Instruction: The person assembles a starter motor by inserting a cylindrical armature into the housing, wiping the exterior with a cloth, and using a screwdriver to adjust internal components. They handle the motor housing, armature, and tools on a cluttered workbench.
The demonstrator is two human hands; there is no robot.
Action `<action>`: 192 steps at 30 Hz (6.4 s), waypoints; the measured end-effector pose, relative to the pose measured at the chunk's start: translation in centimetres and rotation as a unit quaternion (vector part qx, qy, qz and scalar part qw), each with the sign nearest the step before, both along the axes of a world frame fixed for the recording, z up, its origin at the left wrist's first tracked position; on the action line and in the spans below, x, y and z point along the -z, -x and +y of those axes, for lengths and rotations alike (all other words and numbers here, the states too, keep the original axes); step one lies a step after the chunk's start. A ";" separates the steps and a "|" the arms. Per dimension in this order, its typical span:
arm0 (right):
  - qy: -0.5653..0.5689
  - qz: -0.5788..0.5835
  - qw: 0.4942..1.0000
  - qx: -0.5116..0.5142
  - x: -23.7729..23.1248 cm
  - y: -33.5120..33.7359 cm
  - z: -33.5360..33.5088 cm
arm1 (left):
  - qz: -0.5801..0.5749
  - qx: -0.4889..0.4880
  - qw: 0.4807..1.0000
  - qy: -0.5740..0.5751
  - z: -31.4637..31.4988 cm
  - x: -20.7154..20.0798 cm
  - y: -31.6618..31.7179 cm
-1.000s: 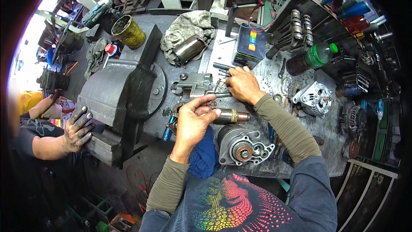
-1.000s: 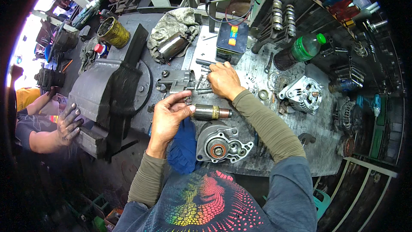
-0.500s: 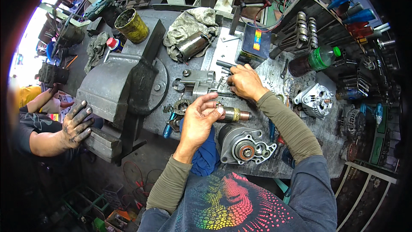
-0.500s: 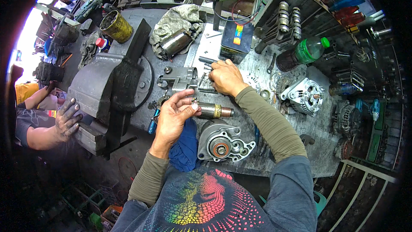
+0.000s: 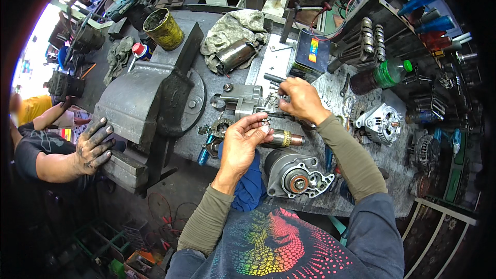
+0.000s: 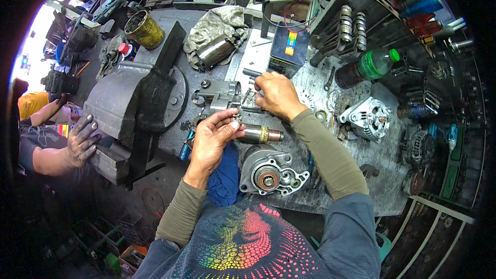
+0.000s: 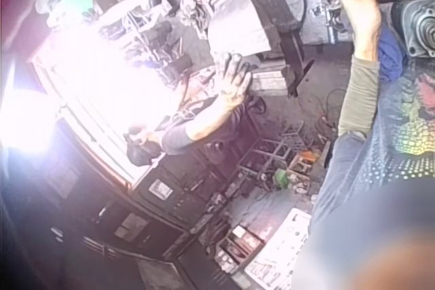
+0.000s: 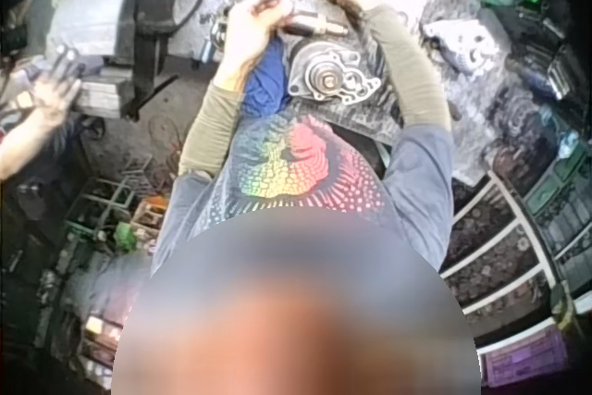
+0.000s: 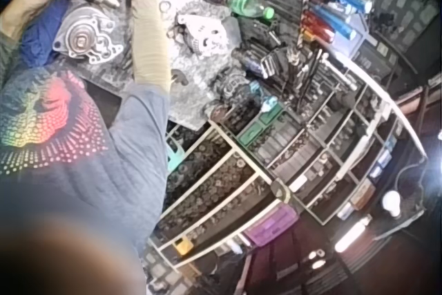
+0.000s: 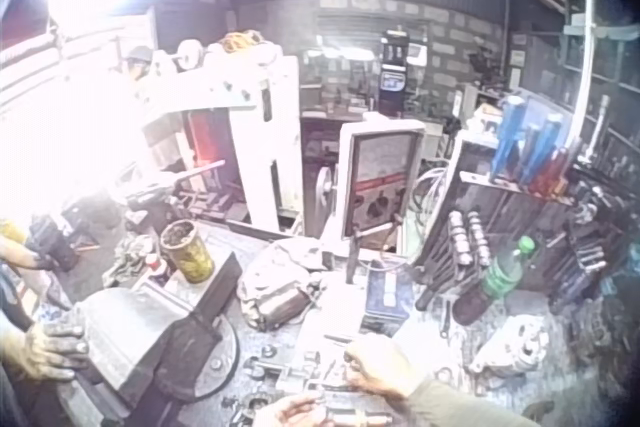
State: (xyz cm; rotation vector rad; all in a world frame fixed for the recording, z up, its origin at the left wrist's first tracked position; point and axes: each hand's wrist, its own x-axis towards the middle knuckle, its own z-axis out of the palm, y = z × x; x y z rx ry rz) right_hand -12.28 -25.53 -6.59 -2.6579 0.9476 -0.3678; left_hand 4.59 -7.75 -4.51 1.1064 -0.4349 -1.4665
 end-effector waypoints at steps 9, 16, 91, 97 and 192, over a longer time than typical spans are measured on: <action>-0.299 -0.195 0.933 -0.032 -6.6 1.5 4.4 | -0.075 0.014 0.997 0.008 -1.2 -0.3 1.2; -0.164 -0.150 0.972 -0.074 -7.1 1.7 5.5 | -0.114 0.040 0.992 0.019 -1.7 -0.1 1.9; -0.353 -0.116 0.925 0.075 -7.4 1.9 6.6 | -0.069 0.008 0.997 0.026 -0.5 0.2 1.8; -0.295 -0.134 0.945 0.033 -7.1 1.9 7.0 | -0.024 0.007 0.999 0.041 -0.2 1.0 1.4; -0.143 -0.177 0.965 0.135 -5.0 5.1 2.4 | 0.099 -0.124 0.987 0.020 3.5 0.7 -5.1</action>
